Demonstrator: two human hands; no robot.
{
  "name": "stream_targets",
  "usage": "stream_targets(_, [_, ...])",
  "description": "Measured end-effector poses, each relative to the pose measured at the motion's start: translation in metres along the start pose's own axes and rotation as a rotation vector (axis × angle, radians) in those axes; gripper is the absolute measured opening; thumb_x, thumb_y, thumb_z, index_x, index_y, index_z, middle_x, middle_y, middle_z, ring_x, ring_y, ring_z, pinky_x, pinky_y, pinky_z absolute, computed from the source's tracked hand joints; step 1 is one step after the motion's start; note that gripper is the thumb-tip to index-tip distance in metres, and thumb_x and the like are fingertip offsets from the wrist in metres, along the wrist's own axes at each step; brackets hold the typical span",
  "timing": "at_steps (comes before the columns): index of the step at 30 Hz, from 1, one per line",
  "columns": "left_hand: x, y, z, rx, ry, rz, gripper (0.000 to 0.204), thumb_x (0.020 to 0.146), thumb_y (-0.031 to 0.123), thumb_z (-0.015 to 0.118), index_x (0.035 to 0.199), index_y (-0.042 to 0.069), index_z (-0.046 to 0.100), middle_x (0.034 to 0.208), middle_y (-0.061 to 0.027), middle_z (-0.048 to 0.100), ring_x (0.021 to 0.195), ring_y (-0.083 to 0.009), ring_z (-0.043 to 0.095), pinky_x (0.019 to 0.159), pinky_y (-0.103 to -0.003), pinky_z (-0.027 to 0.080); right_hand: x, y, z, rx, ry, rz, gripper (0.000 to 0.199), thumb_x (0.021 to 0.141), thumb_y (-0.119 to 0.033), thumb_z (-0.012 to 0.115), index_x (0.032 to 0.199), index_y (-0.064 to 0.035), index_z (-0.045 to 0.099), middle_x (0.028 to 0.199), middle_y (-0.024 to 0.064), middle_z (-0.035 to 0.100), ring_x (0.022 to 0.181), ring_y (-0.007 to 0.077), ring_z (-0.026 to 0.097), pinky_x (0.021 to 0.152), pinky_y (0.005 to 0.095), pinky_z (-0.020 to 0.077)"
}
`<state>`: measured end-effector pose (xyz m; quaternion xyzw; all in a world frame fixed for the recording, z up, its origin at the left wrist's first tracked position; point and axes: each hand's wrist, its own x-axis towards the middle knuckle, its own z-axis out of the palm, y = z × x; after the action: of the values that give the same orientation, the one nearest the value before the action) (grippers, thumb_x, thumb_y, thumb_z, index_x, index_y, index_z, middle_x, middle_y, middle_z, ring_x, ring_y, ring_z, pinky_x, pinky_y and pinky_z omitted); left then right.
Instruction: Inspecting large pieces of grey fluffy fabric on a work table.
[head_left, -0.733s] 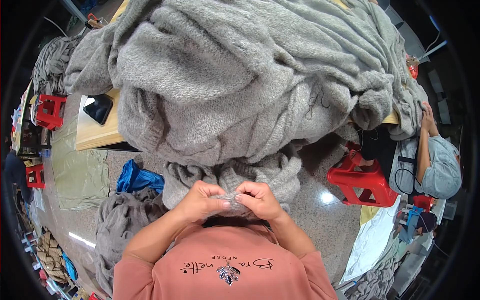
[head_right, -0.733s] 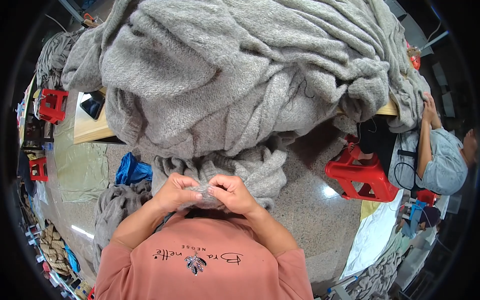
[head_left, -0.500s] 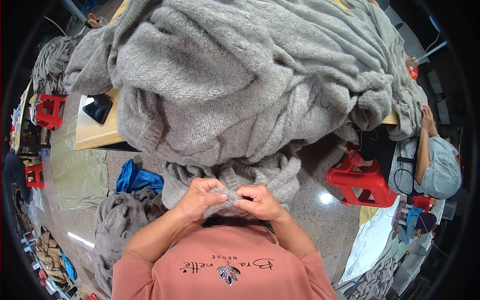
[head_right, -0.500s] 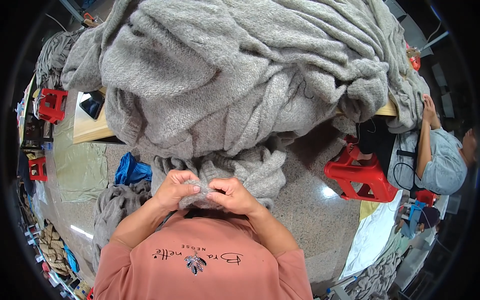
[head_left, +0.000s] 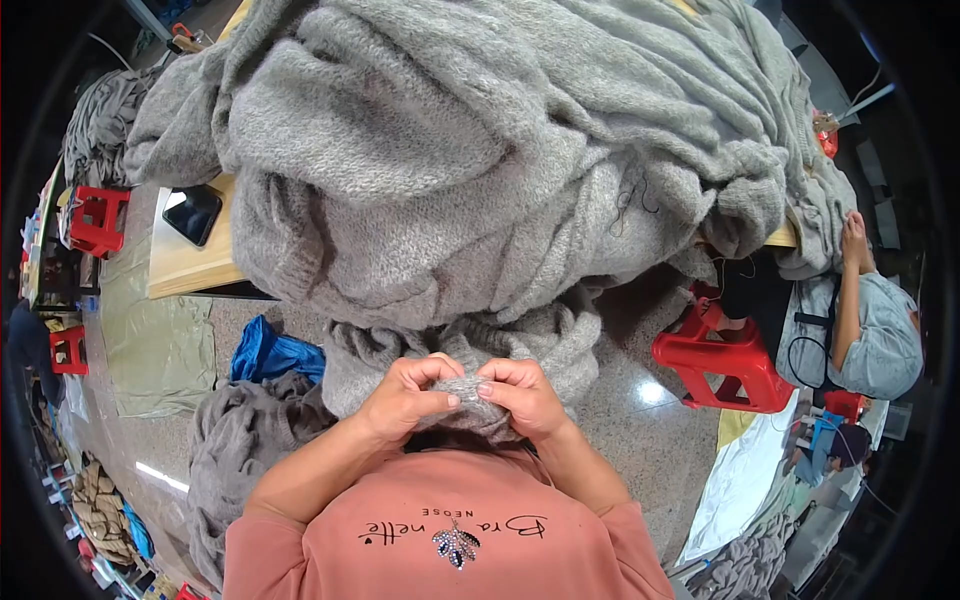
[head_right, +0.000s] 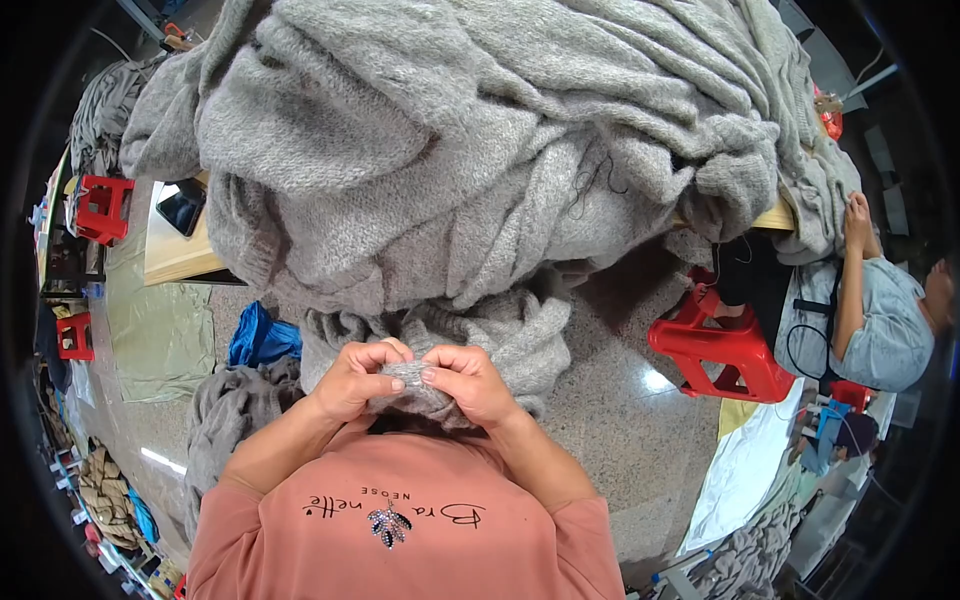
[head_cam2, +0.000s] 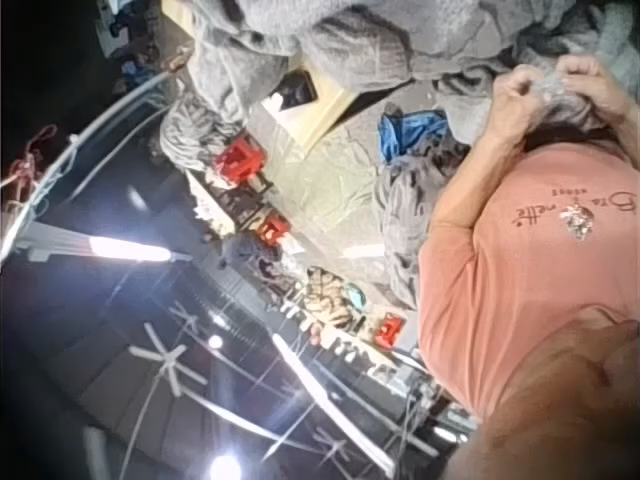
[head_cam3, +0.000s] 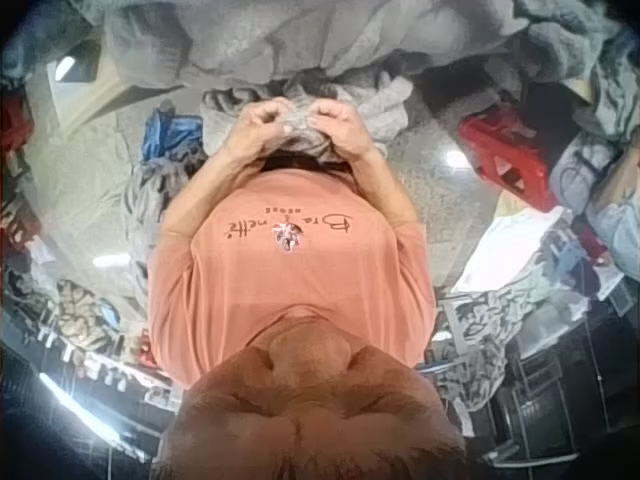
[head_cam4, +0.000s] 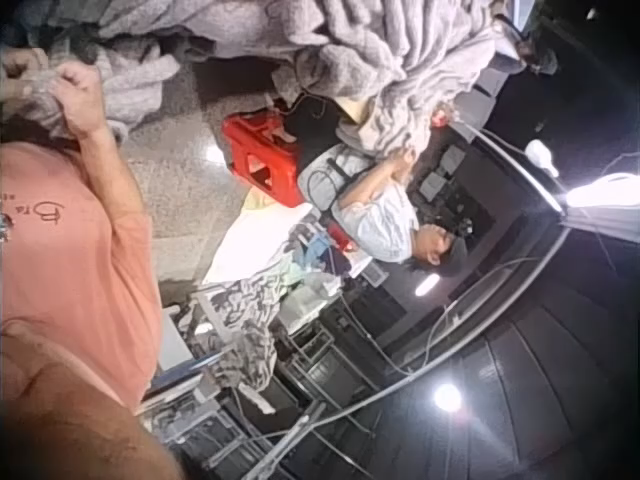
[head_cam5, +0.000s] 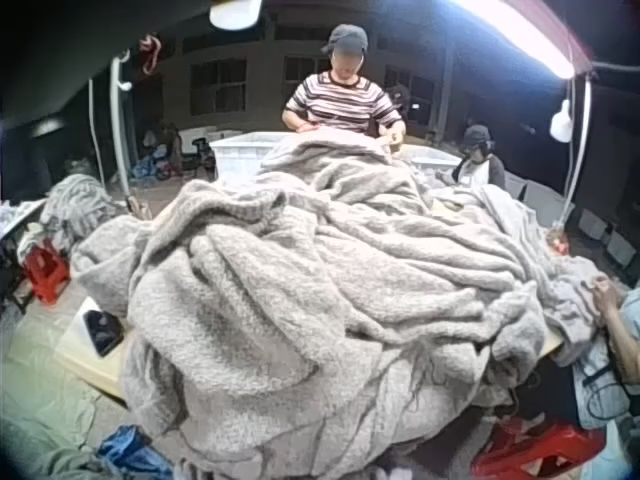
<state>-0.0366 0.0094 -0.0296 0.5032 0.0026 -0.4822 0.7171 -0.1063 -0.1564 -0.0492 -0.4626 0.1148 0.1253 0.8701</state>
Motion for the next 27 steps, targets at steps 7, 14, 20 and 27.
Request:
stream_targets(7, [-0.01,0.003,0.008,0.281,0.041,-0.102,0.003,0.078,0.002,0.057,0.08,0.001,0.056,0.07,0.0036,0.053,0.062,-0.0014,0.045,0.051,-0.018,0.035,-0.004,-0.011,0.009,-0.477,-0.038,-0.098,0.008,0.08,-0.005,0.055,0.074,0.001,0.056,0.063,0.0001,0.052,0.057,0.0045,0.044,0.047,0.0229,0.0356])
stream_targets(14, [-0.004,-0.009,0.011,0.44,0.062,-0.094,0.002,0.077,0.002,0.058,0.076,0.001,0.057,0.066,0.0054,0.05,0.059,-0.0006,0.041,0.049,-0.018,0.032,-0.003,0.006,0.011,-0.54,0.066,-0.211,0.008,0.079,-0.004,0.055,0.073,0.0005,0.055,0.061,0.0,0.051,0.056,0.0052,0.044,0.049,0.0227,0.0364])
stream_targets(20, [-0.003,-0.006,0.0,0.151,0.105,-0.082,0.008,0.073,0.002,0.064,0.081,-0.001,0.062,0.074,-0.0002,0.061,0.065,-0.004,0.052,0.059,-0.018,0.041,-0.002,0.001,0.004,-0.399,0.057,-0.038,0.007,0.079,-0.005,0.055,0.074,-0.0003,0.055,0.061,0.0013,0.052,0.057,0.0063,0.045,0.049,0.024,0.0377])
stream_targets(27, [-0.003,-0.02,0.011,0.123,0.029,-0.091,0.008,0.075,0.003,0.061,0.082,0.0,0.062,0.073,-0.0007,0.06,0.063,-0.004,0.051,0.056,-0.019,0.041,0.003,0.013,0.014,-0.912,0.109,-0.454,0.007,0.076,-0.005,0.058,0.073,0.0008,0.055,0.062,0.0094,0.052,0.054,0.0221,0.051,0.05,0.0306,0.0398])
